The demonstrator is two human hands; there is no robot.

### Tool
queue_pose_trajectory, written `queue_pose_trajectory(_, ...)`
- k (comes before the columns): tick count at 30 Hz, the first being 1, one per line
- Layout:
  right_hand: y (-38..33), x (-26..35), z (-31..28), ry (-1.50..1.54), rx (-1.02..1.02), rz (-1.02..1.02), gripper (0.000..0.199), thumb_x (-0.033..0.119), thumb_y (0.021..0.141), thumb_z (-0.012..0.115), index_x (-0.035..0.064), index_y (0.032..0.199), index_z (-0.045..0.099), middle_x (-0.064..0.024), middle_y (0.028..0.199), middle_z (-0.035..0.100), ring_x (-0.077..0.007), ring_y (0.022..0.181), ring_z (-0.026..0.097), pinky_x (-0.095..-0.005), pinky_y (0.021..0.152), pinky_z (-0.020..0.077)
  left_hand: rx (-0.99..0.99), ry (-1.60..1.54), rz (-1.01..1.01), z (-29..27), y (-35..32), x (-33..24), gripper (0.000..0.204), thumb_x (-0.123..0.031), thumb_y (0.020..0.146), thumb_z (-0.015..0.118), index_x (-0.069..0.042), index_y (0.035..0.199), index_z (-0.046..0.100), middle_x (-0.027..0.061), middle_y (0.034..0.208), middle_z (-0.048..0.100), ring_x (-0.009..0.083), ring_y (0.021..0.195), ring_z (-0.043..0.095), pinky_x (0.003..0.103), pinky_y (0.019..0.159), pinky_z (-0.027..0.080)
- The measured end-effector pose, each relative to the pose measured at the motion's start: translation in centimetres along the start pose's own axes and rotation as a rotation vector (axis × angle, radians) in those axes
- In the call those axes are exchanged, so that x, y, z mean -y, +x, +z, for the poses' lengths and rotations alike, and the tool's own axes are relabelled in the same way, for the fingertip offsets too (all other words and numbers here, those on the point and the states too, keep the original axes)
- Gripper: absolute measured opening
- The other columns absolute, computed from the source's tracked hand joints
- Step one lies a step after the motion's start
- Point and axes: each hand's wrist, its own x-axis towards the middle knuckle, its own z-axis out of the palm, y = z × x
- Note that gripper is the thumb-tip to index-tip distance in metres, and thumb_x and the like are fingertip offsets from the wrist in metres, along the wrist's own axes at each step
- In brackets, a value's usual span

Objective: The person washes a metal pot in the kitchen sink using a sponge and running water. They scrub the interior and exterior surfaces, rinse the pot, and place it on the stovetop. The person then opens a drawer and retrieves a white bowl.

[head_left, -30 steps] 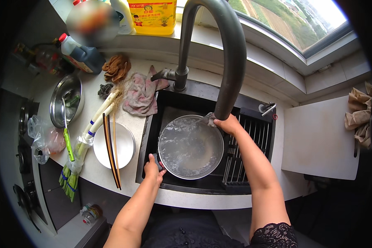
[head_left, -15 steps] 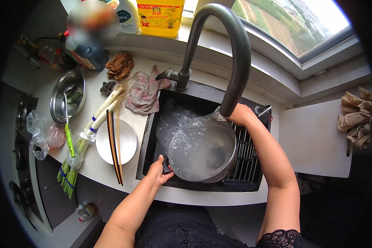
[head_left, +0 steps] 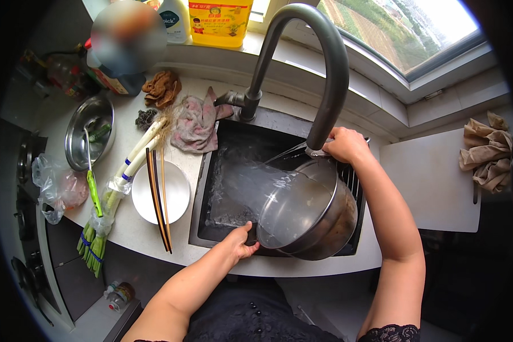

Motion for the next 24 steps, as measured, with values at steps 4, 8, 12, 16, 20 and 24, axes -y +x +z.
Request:
queue_pose_trajectory(4,-0.5,0.8,-1.1,-0.023,-0.038,0.017,0.038,0.026,0.069,0.060,0.0115,0.103,0.069,-0.0145,0.106,0.066,-0.0314,0.104,0.060,-0.0401,0.092,0.0468,0.049,-0.027,-0.077,0.1,2.6,1.3,0.029,-0.036,0.096,0.048,-0.010,0.107,0.053,0.0062,0.094,0.060,0.0194,0.076,0.060,0.028,0.053,0.051)
queue_pose_trajectory(8,0.0,1.2,-1.5,-0.062,-0.054,0.018,0.036,0.024,0.068,0.058,0.0074,0.099,0.069,-0.0168,0.104,0.066,-0.0335,0.101,0.061,-0.0409,0.089,0.0484,0.120,-0.040,-0.138,0.9,3.9,3.2,0.029,-0.032,0.097,0.047,-0.006,0.100,0.057,0.0060,0.085,0.065,0.0194,0.070,0.065,0.031,0.053,0.056)
queue_pose_trajectory(12,-0.6,2.8,-3.5,-0.112,-0.020,-0.024,0.037,0.026,0.069,0.058,0.0010,0.094,0.069,-0.0198,0.100,0.066,-0.0344,0.098,0.063,-0.0407,0.086,0.0497,0.218,0.036,-0.261,2.2,3.9,5.1,0.028,-0.033,0.096,0.049,-0.007,0.100,0.058,0.0041,0.087,0.063,0.0153,0.068,0.062,0.026,0.052,0.054)
queue_pose_trajectory(16,-0.2,3.2,-4.2,-0.168,-0.007,-0.087,0.040,0.033,0.069,0.060,0.0000,0.090,0.070,-0.0185,0.093,0.068,-0.0326,0.090,0.065,-0.0395,0.082,0.0510,0.428,0.088,-0.307,2.5,4.8,6.8,0.028,-0.036,0.096,0.049,-0.009,0.095,0.058,0.0015,0.077,0.060,0.0123,0.062,0.059,0.023,0.049,0.052)
queue_pose_trajectory(20,0.2,2.0,-3.9,-0.113,0.026,-0.099,0.043,0.037,0.070,0.063,-0.0002,0.090,0.069,-0.0173,0.092,0.068,-0.0307,0.084,0.066,-0.0387,0.074,0.0538,0.333,0.152,-0.267,2.7,2.0,5.8,0.032,-0.038,0.096,0.047,-0.010,0.087,0.059,0.0012,0.068,0.058,0.0112,0.050,0.053,0.022,0.040,0.047)
queue_pose_trajectory(24,-0.5,1.0,-3.2,0.118,0.091,-0.013,0.041,0.036,0.074,0.065,-0.0005,0.091,0.069,-0.0160,0.087,0.068,-0.0258,0.079,0.067,-0.0355,0.063,0.0556,0.187,0.237,-0.051,0.3,-0.6,3.3,0.037,-0.042,0.095,0.047,-0.008,0.086,0.057,0.0053,0.063,0.056,0.0151,0.046,0.051,0.027,0.039,0.047)
